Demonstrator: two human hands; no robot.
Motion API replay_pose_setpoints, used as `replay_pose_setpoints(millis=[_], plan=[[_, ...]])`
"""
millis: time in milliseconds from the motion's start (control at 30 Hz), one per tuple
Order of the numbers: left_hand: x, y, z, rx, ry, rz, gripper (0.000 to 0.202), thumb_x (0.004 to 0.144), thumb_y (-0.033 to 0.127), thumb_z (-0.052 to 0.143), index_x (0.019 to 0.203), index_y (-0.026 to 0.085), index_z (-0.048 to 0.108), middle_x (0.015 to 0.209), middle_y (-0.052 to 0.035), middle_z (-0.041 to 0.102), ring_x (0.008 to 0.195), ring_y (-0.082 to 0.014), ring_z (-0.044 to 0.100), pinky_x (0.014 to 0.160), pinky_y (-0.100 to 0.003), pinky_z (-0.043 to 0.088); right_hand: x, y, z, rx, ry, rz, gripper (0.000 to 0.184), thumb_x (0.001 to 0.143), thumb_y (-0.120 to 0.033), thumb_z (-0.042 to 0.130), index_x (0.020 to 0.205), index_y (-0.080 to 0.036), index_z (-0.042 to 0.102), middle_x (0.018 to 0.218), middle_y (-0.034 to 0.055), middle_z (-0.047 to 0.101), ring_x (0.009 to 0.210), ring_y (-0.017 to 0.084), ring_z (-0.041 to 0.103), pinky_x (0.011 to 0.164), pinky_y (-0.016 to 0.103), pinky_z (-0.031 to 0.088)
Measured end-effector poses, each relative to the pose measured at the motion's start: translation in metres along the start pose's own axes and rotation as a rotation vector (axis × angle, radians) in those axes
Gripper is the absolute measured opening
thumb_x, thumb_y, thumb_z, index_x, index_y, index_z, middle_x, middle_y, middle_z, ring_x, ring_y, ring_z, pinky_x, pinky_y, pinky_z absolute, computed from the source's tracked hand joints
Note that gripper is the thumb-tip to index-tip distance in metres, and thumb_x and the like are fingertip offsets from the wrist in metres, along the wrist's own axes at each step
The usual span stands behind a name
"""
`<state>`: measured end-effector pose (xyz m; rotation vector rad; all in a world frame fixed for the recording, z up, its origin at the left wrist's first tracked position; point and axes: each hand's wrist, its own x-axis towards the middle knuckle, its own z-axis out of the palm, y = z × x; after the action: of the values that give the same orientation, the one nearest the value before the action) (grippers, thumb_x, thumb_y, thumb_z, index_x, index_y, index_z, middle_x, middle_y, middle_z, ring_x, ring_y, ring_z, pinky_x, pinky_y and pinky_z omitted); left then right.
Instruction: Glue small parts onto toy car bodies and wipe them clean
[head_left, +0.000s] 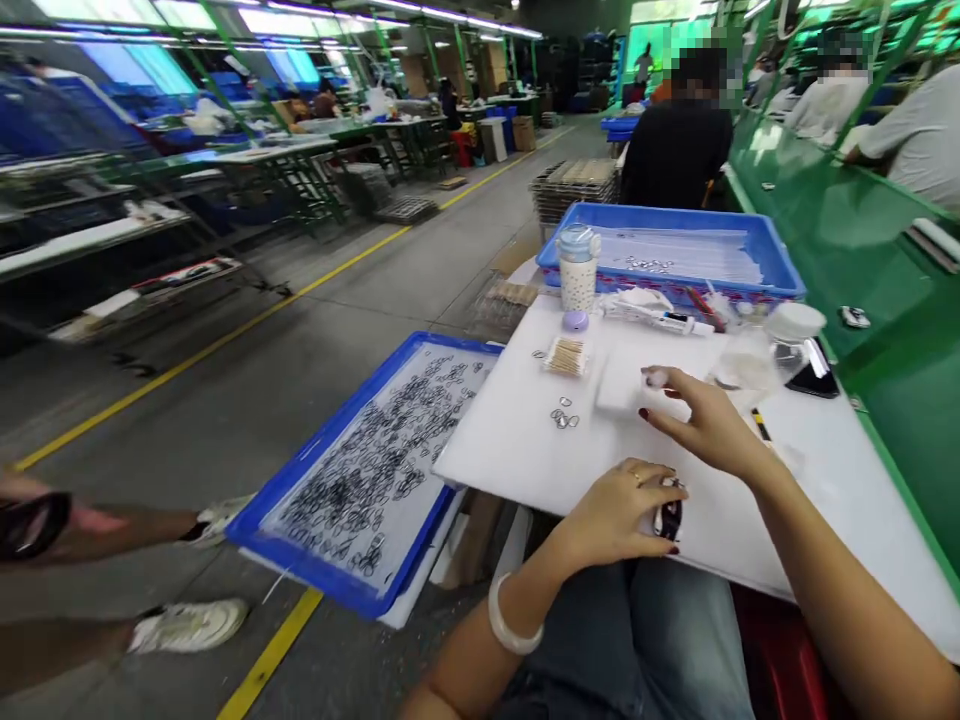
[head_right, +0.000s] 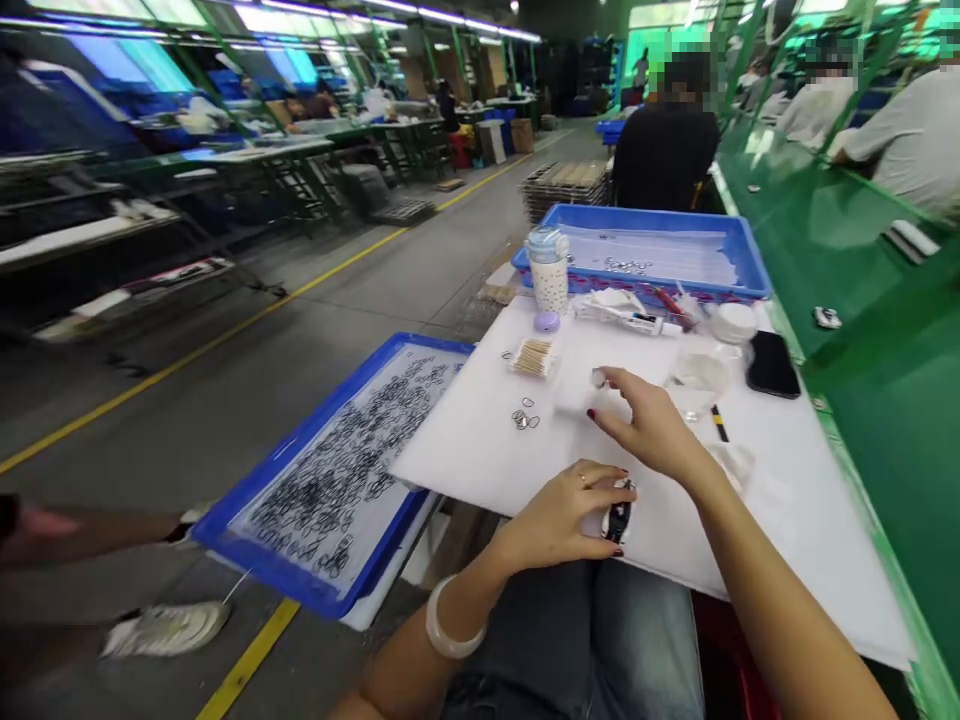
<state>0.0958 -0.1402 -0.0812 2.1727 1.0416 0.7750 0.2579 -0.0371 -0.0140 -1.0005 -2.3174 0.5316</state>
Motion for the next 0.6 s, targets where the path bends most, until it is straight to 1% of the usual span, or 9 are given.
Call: replay_pose_setpoints(millis=[67,133,200,267,333,400,467,500,600], plan=[[0.0,-0.001,0.006,0.043,0.018,-0.003,0.059,0.074,0.043,0.084,0.126,0.021,0.068,0.133,-0.011,0.065,0.122,-0.0276,0.059,0.107,-0.04,0.047,0.014,0.005,0.013,-0.069,-0.112,-0.007,0.033,0.093,-0.041,0.05,0.12,-0.024,0.061,0.122,0.0073,0.07,0.108,0.027,0.067,0.09,0.043,0.054],[0.001,0.0,0.01,0.089,0.041,-0.008,0.059,0.074,0.052,0.081,0.123,0.022,0.07,0.129,-0.0098,0.066,0.117,-0.0275,0.061,0.106,-0.041,0.047,0.021,0.011,0.02,-0.188,-0.123,0.03,0.03,0.095,-0.042,0.045,0.111,-0.024,0.064,0.113,0.0074,0.072,0.098,0.028,0.069,0.08,0.041,0.054],[0.002,0.001,0.013,0.121,0.064,-0.024,0.061,0.072,0.059,0.08,0.121,0.023,0.072,0.125,-0.0086,0.068,0.115,-0.0276,0.062,0.103,-0.04,0.048,0.025,0.017,0.02,-0.257,-0.117,0.096,0.031,0.095,-0.047,0.043,0.101,-0.024,0.064,0.097,0.0072,0.073,0.079,0.027,0.069,0.066,0.038,0.05],[0.004,0.004,0.014,0.138,0.079,-0.046,0.063,0.069,0.062,0.08,0.118,0.023,0.073,0.12,-0.0077,0.069,0.112,-0.0276,0.062,0.1,-0.04,0.049,0.028,0.02,0.016,-0.201,-0.159,0.142,0.037,0.095,-0.054,0.04,0.093,-0.024,0.062,0.082,0.0056,0.07,0.068,0.026,0.065,0.061,0.037,0.046],[0.005,0.005,0.015,0.139,0.093,-0.067,0.064,0.067,0.063,0.082,0.116,0.023,0.074,0.116,-0.007,0.071,0.108,-0.0267,0.063,0.098,-0.039,0.05,0.029,0.019,0.009,-0.036,-0.194,0.138,0.044,0.095,-0.061,0.04,0.086,-0.023,0.06,0.08,0.0056,0.068,0.077,0.027,0.067,0.069,0.039,0.049],[0.007,0.007,0.017,0.131,0.119,-0.09,0.064,0.064,0.063,0.083,0.114,0.023,0.076,0.113,-0.0067,0.071,0.105,-0.0256,0.064,0.097,-0.038,0.05,0.023,0.013,0.001,0.174,-0.172,0.107,0.044,0.094,-0.063,0.045,0.085,-0.023,0.064,0.095,0.0071,0.07,0.105,0.031,0.065,0.088,0.043,0.05],[0.007,0.008,0.019,0.117,0.148,-0.117,0.064,0.062,0.064,0.085,0.112,0.024,0.077,0.111,-0.0065,0.071,0.103,-0.025,0.064,0.097,-0.038,0.05,0.007,0.005,-0.007,0.382,-0.055,0.121,0.031,0.092,-0.054,0.057,0.092,-0.026,0.07,0.109,0.0064,0.069,0.121,0.029,0.059,0.098,0.043,0.047],[0.007,0.009,0.02,0.105,0.16,-0.132,0.065,0.062,0.065,0.084,0.112,0.025,0.077,0.11,-0.0061,0.072,0.102,-0.0248,0.064,0.097,-0.038,0.05,-0.005,0.002,-0.01,0.472,0.045,0.148,0.022,0.091,-0.047,0.063,0.096,-0.027,0.071,0.11,0.0056,0.068,0.118,0.027,0.06,0.096,0.04,0.048],[0.009,0.013,0.021,0.05,0.186,-0.187,0.067,0.06,0.069,0.083,0.111,0.027,0.077,0.106,-0.0046,0.073,0.099,-0.0237,0.065,0.095,-0.038,0.051,-0.046,-0.002,-0.013,0.659,0.418,0.149,0.017,0.077,-0.039,0.077,0.089,-0.028,0.071,0.083,0.0033,0.062,0.08,0.02,0.06,0.076,0.037,0.048]])
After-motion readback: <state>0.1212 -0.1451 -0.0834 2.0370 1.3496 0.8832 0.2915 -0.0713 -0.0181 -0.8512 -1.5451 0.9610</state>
